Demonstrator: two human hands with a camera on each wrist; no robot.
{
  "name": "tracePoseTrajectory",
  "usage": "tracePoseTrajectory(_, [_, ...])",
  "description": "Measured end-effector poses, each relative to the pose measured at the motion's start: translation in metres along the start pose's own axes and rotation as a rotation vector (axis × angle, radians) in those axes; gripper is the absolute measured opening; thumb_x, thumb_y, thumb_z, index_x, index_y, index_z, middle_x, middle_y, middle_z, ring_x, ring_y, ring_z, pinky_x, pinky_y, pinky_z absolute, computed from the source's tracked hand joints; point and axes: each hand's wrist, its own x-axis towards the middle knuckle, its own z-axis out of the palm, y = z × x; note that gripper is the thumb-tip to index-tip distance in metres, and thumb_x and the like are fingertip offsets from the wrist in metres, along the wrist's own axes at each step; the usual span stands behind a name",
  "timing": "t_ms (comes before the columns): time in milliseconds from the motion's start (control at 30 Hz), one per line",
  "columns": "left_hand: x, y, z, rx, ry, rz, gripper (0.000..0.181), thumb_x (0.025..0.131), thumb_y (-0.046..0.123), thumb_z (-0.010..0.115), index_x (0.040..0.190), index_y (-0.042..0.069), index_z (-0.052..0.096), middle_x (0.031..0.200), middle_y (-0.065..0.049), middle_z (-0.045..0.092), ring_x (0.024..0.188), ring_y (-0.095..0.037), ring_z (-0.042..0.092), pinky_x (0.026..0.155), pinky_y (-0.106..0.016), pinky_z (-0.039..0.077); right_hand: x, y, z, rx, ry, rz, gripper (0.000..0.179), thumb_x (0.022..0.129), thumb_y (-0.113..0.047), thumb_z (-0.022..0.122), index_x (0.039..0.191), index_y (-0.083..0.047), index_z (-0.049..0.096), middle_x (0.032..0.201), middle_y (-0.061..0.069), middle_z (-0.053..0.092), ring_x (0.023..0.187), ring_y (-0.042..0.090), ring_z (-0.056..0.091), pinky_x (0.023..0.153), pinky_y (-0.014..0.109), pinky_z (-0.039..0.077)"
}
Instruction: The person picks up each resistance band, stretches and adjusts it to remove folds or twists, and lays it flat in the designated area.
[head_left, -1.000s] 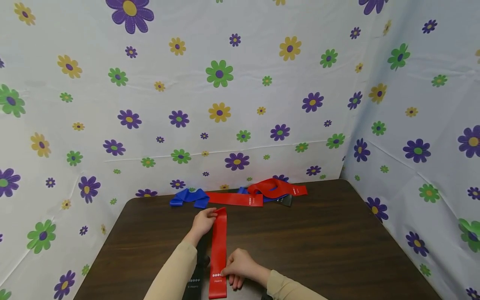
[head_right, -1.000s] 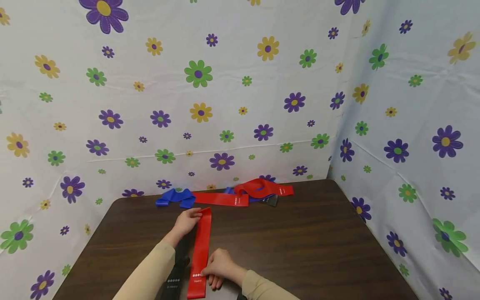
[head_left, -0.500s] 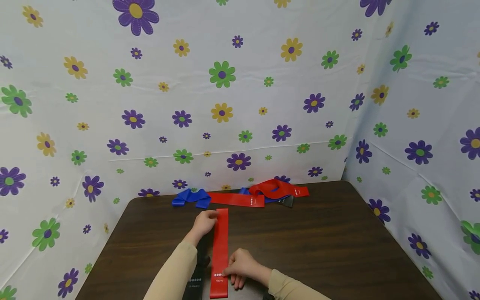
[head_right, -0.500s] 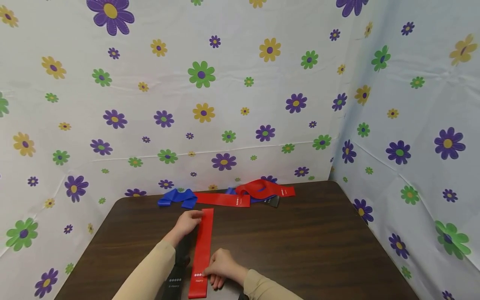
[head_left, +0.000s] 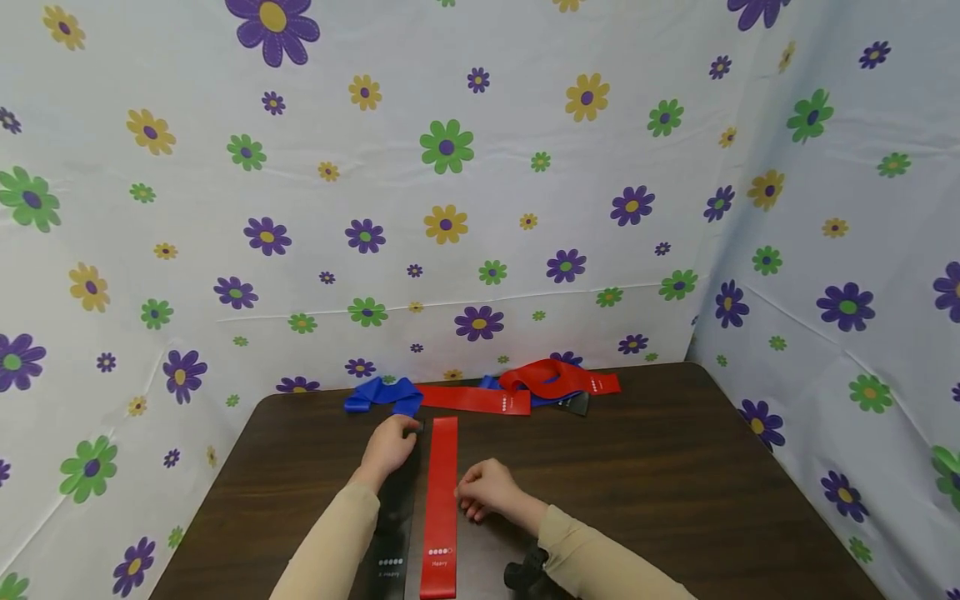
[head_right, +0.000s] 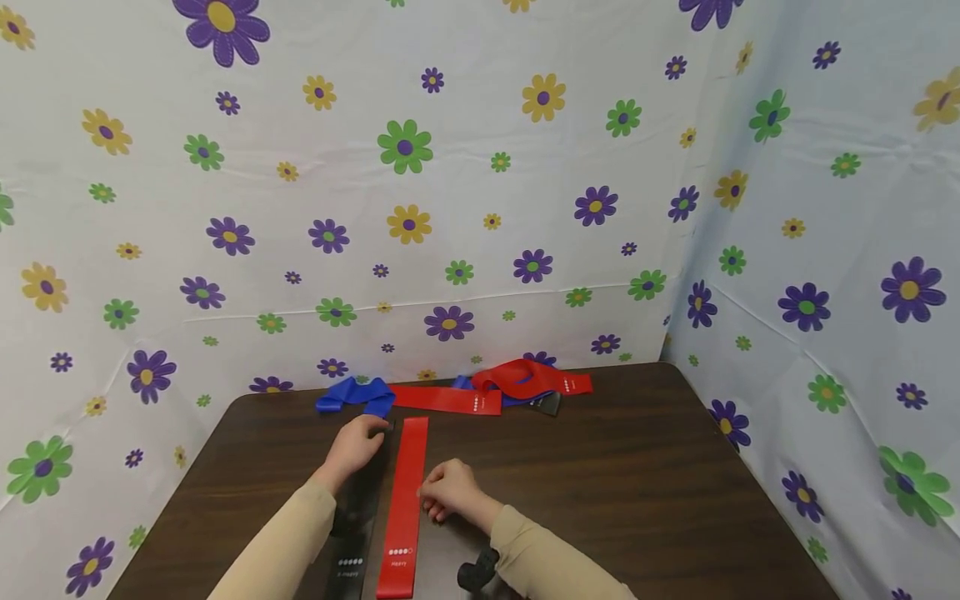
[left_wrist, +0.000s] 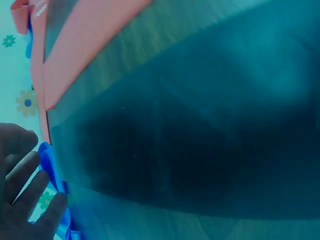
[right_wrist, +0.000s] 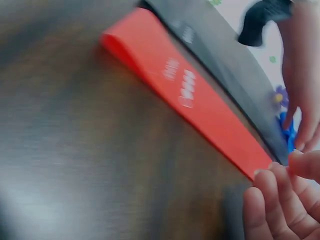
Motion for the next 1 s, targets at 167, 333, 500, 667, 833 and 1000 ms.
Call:
tracePoseTrajectory(167, [0.002, -0.002, 0.001, 0.088, -0.023, 0.019, 0.029, 0.091, 0.013, 0.064, 0.117, -0.001, 0.067, 0.134, -0.021, 0.054, 0.125, -0.041, 0.047, 0.103, -0.057, 0.036, 0.019, -0.007, -0.002, 0.067, 0.082, 0.009, 0.011, 0.084, -0.006, 0.069, 0.083, 0.004, 0.071, 0.063, 0.012, 0.066, 0.045, 0.01, 0.057, 0.046, 0.031, 0.055])
tracePoseTrajectory(333, [0.004, -0.007, 0.003, 0.168, -0.028, -0.017, 0.04, 0.093, 0.024, 0.063, 0.125, -0.001, 0.062, 0.14, -0.022, 0.049, 0.13, -0.041, 0.041, 0.103, -0.058, 0.035, 0.032, -0.008, -0.001, 0.092, 0.103, 0.017, 0.023, 0.087, -0.012, 0.069, 0.091, 0.01, 0.069, 0.066, 0.013, 0.066, 0.046, 0.011, 0.057, 0.049, 0.034, 0.056])
tracePoseTrajectory(500, [0.007, -0.009, 0.003, 0.201, -0.068, -0.055, 0.046, 0.095, 0.031, 0.061, 0.127, -0.002, 0.061, 0.143, -0.024, 0.045, 0.134, -0.043, 0.035, 0.104, -0.059, 0.032, 0.04, -0.007, 0.0, 0.098, 0.115, 0.01, 0.024, 0.09, -0.01, 0.065, 0.095, 0.013, 0.067, 0.072, 0.022, 0.067, 0.049, 0.013, 0.058, 0.054, 0.04, 0.057])
tracePoseTrajectory(667, [0.009, -0.01, 0.003, 0.191, -0.07, -0.065, 0.048, 0.095, 0.031, 0.061, 0.128, -0.004, 0.057, 0.141, -0.026, 0.046, 0.134, -0.044, 0.035, 0.104, -0.061, 0.032, 0.047, -0.005, 0.0, 0.11, 0.121, 0.03, 0.024, 0.091, -0.01, 0.065, 0.096, 0.013, 0.067, 0.07, 0.018, 0.066, 0.048, 0.011, 0.056, 0.055, 0.039, 0.057])
tracePoseTrajectory(833, [0.014, -0.013, 0.005, 0.208, -0.072, -0.082, 0.051, 0.095, 0.034, 0.059, 0.131, -0.003, 0.055, 0.144, -0.025, 0.042, 0.136, -0.043, 0.03, 0.105, -0.064, 0.027, 0.049, -0.01, -0.002, 0.135, 0.129, 0.052, 0.022, 0.089, -0.011, 0.066, 0.095, 0.01, 0.068, 0.066, 0.009, 0.065, 0.048, 0.01, 0.057, 0.054, 0.035, 0.057])
tracePoseTrajectory(1000, [0.018, -0.016, 0.004, 0.204, -0.089, -0.093, 0.051, 0.097, 0.036, 0.056, 0.13, -0.003, 0.056, 0.148, -0.024, 0.038, 0.139, -0.043, 0.025, 0.106, -0.066, 0.022, 0.055, -0.01, -0.001, 0.155, 0.133, 0.053, 0.02, 0.088, -0.01, 0.066, 0.094, 0.009, 0.068, 0.067, 0.011, 0.066, 0.049, 0.011, 0.058, 0.053, 0.034, 0.057])
